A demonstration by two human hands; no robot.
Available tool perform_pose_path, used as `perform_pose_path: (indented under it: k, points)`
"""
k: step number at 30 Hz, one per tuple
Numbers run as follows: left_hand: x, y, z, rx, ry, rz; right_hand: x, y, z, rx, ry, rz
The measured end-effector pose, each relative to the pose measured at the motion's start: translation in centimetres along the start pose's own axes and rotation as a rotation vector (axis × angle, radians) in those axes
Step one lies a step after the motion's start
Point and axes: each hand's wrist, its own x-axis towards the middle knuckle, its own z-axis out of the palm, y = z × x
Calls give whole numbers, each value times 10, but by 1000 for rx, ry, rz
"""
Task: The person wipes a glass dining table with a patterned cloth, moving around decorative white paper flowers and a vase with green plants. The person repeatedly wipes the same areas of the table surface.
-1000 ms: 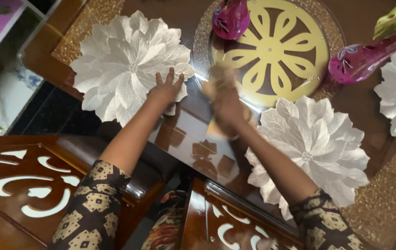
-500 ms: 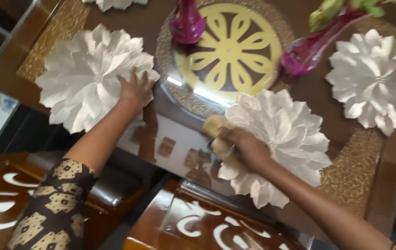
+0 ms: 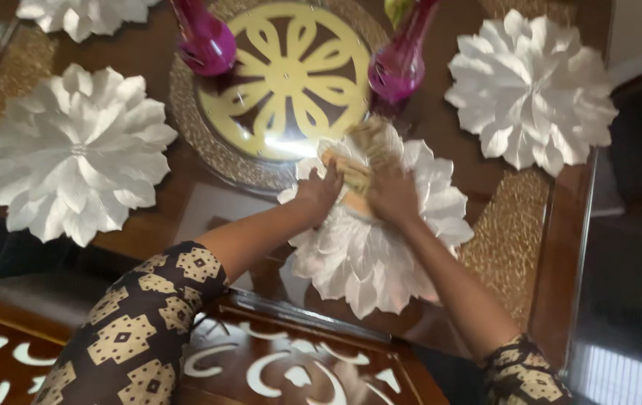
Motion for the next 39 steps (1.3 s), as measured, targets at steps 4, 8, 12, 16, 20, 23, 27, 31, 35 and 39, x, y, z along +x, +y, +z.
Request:
perform_pose_path:
  k: [4,8,12,16,20,23,27,31,35,39]
  points:
    - [-9,9,-8,-50,41,-21,-52,72,-36,85,122,370]
    - [-8,15,-23,-65,-40,-71,-116,114,-85,48,286,459]
    - [-13,7,-17,-83,-14,-33,-181,91,-95,37,316,540]
    - [-24,4,-8,-89,-28,-1,-203,32,-80,59,219,495]
    - [-38,7,-13,-98,-37,-20,-200,14,-84,-109,295,308]
    - [-32,17,-29,-18,-175,-105,-188,70,-91,-90,98,484]
    - [-16,37,-27,-73,-112,-104,-225,161,-97,-128,336,713]
    - [-4,55,-20,-163,-137,-162,-284,179,-108,-45,379,828]
    - [-8,61,-23,-259,-111,-180,-257,133,-134,146,463,837]
    - [-12,71,-27,-243,-130,-196,-160,77,-142,71,578,459]
